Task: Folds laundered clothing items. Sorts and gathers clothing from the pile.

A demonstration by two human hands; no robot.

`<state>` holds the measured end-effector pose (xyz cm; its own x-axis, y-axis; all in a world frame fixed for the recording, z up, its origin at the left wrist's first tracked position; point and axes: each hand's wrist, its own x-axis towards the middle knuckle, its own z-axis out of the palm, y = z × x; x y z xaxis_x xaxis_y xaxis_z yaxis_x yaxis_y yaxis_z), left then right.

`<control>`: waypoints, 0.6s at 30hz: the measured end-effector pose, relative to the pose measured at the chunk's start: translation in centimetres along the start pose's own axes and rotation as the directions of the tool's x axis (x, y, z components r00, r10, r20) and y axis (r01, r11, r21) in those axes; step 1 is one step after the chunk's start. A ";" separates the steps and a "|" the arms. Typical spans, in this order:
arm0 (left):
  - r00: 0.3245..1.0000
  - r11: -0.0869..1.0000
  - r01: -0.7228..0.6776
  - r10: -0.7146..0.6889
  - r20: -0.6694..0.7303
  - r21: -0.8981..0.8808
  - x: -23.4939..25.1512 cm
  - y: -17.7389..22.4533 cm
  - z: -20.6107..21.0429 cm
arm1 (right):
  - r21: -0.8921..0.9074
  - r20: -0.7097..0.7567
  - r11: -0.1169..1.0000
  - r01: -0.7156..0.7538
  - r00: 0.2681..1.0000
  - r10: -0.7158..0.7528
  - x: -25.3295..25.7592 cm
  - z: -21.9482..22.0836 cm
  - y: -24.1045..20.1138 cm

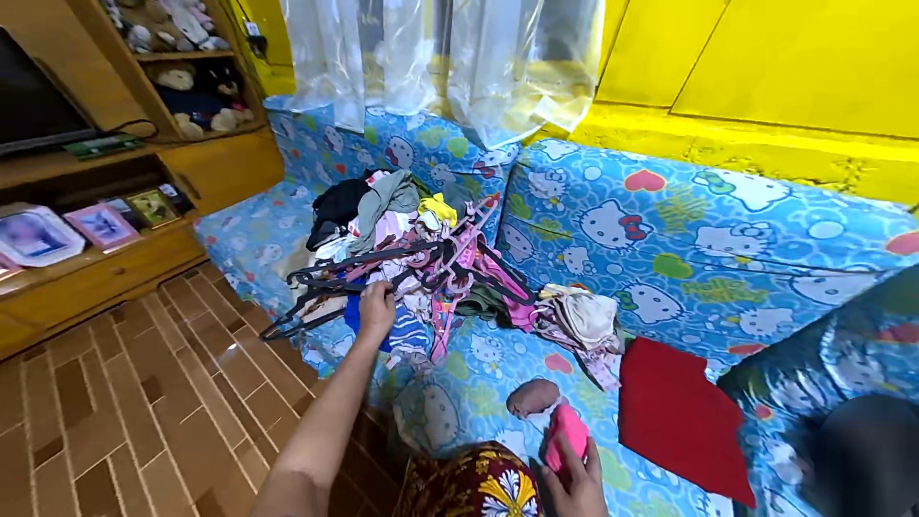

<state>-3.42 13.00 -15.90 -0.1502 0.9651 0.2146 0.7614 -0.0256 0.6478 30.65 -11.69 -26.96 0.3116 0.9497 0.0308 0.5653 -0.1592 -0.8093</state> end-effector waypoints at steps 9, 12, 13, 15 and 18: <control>0.926 0.810 -0.128 -0.109 0.363 0.572 2.5 -1.9 -2.3 | 0.047 0.003 0.999 -0.019 1.000 0.019 -0.1 -0.2 0.5; 0.923 0.792 -0.099 -0.154 0.354 0.602 0.9 -0.4 -3.4 | 0.050 0.010 0.998 -0.027 1.000 0.027 -0.2 -0.2 0.5; 0.925 0.785 -0.086 -0.166 0.343 0.614 0.2 0.1 -3.6 | 0.051 0.016 0.998 -0.032 0.999 0.032 -0.2 -0.2 0.6; 0.935 0.765 -0.087 -0.157 0.317 0.638 -1.4 1.5 -4.3 | 0.052 0.033 0.998 -0.043 0.999 0.042 -0.2 -0.3 0.6; 0.949 0.765 -0.146 -0.071 0.308 0.627 -3.6 3.8 -6.0 | 0.062 0.043 0.997 -0.046 0.998 0.044 -0.2 -0.4 0.7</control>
<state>-3.76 7.86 -9.86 -0.0022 0.9977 -0.0681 1.0000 0.0026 0.0059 31.22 -12.12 -27.29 0.3028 0.9526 -0.0300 0.5015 -0.1861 -0.8449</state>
